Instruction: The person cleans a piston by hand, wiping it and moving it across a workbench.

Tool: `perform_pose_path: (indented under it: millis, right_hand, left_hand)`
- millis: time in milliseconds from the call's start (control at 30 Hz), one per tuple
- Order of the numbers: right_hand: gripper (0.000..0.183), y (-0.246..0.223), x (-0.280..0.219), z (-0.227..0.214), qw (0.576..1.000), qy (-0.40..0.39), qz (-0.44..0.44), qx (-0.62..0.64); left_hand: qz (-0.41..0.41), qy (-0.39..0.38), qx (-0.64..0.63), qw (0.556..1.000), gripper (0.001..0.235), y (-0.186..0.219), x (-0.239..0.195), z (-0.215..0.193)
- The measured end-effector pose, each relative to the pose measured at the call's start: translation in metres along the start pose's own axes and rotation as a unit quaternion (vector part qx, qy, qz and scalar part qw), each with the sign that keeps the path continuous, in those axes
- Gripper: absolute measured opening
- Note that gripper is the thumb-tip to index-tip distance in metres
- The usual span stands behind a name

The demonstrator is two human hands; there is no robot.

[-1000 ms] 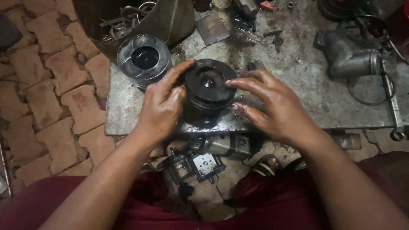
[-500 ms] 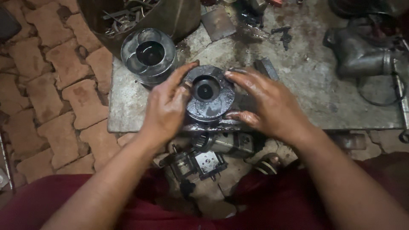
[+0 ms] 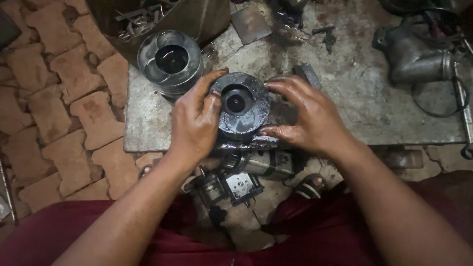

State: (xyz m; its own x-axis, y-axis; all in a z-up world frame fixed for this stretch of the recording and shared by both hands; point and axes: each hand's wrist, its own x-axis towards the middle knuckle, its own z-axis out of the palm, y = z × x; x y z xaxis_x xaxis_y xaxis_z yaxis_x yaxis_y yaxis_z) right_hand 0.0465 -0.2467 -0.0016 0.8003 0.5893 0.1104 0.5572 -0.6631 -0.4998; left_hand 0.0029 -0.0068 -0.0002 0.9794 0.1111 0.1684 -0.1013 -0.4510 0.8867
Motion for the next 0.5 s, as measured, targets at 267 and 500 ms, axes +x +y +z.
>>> perform_pose_path:
  millis: [267,500]
  right_hand:
    - [0.086,-0.003,-0.009,0.012,0.97,0.002,0.151,0.19]
    - [0.079,-0.032,-0.036,0.04,0.962,0.119,0.084,0.23]
  left_hand:
    - [-0.004,0.006,0.056,0.998,0.039,0.001,0.001,0.002]
    - [-0.017,0.031,0.021,0.999,0.039,0.005,-0.004,0.007]
